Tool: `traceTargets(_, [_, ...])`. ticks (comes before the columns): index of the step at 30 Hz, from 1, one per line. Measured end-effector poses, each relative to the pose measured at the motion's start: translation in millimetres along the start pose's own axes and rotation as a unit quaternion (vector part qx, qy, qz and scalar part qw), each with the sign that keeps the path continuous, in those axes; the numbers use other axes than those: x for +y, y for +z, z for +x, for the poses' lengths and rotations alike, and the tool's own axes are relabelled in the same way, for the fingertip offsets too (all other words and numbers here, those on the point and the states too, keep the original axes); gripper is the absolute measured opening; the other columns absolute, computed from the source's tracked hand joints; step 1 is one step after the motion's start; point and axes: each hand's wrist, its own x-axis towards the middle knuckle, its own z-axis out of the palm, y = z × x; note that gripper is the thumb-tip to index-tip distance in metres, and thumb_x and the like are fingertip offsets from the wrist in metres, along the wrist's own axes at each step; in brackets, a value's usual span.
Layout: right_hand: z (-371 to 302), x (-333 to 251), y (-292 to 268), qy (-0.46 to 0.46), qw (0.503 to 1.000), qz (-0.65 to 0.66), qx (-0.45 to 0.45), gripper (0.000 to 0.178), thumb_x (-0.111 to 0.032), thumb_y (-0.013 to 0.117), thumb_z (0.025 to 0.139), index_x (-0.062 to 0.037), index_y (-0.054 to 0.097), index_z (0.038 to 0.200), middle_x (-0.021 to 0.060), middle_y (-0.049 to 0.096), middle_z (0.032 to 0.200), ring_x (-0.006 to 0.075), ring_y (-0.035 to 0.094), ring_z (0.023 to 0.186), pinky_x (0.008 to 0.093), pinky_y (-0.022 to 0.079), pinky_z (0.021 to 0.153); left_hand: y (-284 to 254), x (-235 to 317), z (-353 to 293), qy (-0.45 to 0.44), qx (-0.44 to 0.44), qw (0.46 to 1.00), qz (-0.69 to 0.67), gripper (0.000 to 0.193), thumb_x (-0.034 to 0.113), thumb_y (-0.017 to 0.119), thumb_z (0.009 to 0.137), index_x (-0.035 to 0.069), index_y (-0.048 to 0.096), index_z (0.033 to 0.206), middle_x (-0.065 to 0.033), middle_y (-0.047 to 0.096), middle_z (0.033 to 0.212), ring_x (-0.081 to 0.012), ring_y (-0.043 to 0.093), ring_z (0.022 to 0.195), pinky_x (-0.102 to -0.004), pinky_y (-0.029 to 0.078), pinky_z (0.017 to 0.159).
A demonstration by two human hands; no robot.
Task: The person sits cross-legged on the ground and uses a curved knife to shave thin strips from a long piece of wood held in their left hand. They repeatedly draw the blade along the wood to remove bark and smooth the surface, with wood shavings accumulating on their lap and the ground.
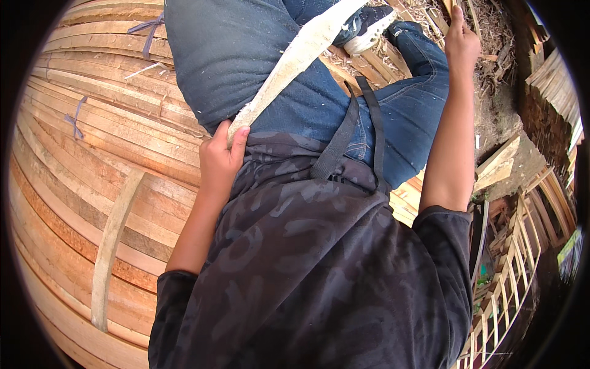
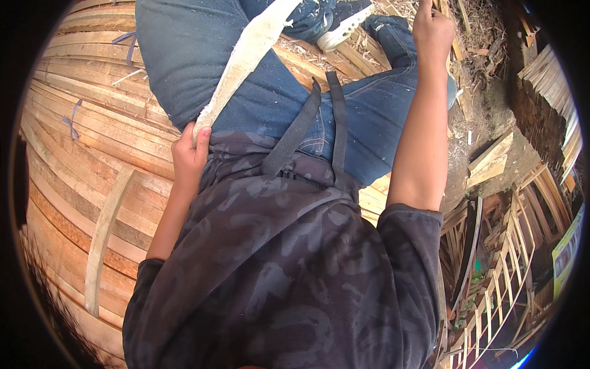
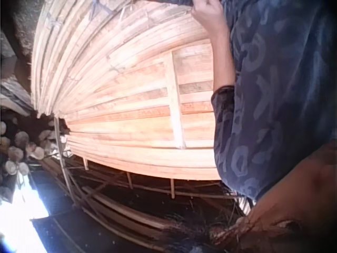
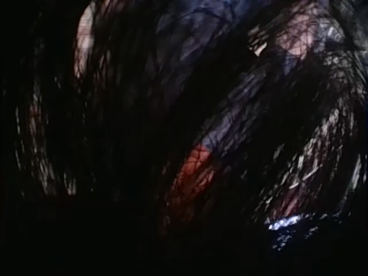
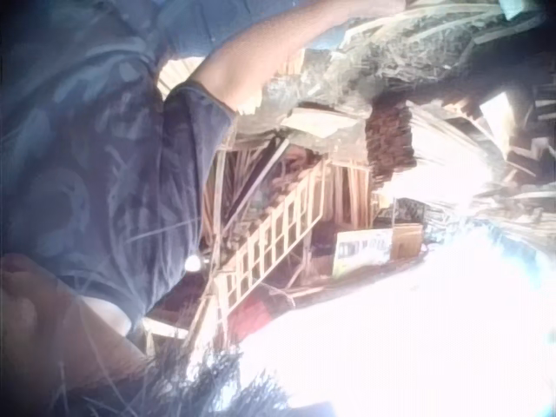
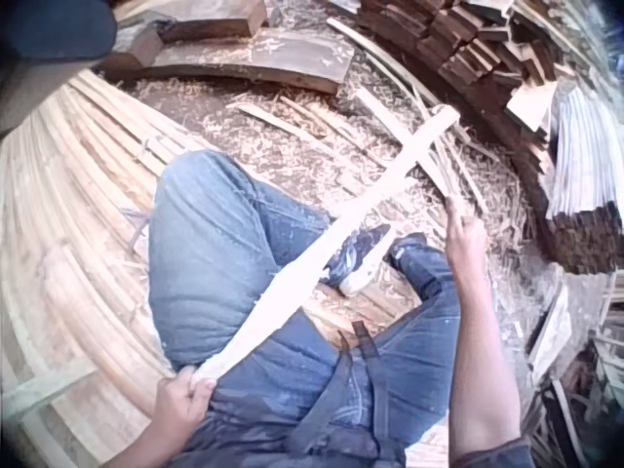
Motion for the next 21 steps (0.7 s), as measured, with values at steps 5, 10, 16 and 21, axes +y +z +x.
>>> traceTargets(5, [-41, 5, -52, 0.057, 0.987, 0.085, -0.126, 0.069, -0.058, 0.046, 0.092, -0.0009, 0.049, 0.055, 0.0033, 0.047, 0.052, 0.0138, 0.043, 0.051, 0.0319, 0.036, 0.05, 1, -3, 0, 0.008, 0.0, 1.0, 0.003, 0.034, 0.032, 0.057, 0.093, -0.001, 0.058, 0.084, -0.018, 0.051, 0.055, -0.0346, 0.054, 0.048, -0.0382, 0.04, 0.046])
traceTargets(10, [-138, -33, -44, 0.071, 0.951, 0.214, -0.212, 0.057, -0.042, 0.047, 0.098, -0.0024, 0.046, 0.057, -0.0023, 0.042, 0.055, 0.0065, 0.037, 0.052, 0.0246, 0.029, 0.046, 1, -13, -6, 0.017, 0.009, 0.998, 0.057, 0.034, 0.032, 0.059, 0.092, 0.001, 0.055, 0.079, -0.0165, 0.047, 0.052, -0.0323, 0.051, 0.045, -0.0375, 0.038, 0.046])
traceTargets(16, [-147, -105, -64, -0.005, 0.949, 0.21, -0.236, 0.06, -0.05, 0.058, 0.087, 0.0037, 0.06, 0.062, 0.016, 0.048, 0.047, 0.0259, 0.049, 0.044, 0.0377, 0.04, 0.047, -10, 5, -12, 0.023, -0.002, 0.999, 0.046, 0.036, 0.034, 0.059, 0.092, 0.004, 0.05, 0.074, -0.0129, 0.046, 0.05, -0.0297, 0.046, 0.042, -0.0367, 0.037, 0.044])
traceTargets(21, [-103, -125, -65, -0.122, 0.947, -0.077, -0.287, 0.067, -0.066, 0.052, 0.082, -0.0015, 0.07, 0.078, 0.0218, 0.062, 0.063, 0.0418, 0.062, 0.069, 0.0463, 0.051, 0.063, -6, -1, -12, 0.027, -0.006, 0.995, 0.093, 0.034, 0.033, 0.058, 0.092, 0.005, 0.052, 0.076, -0.0123, 0.048, 0.051, -0.0292, 0.049, 0.043, -0.0365, 0.037, 0.044])
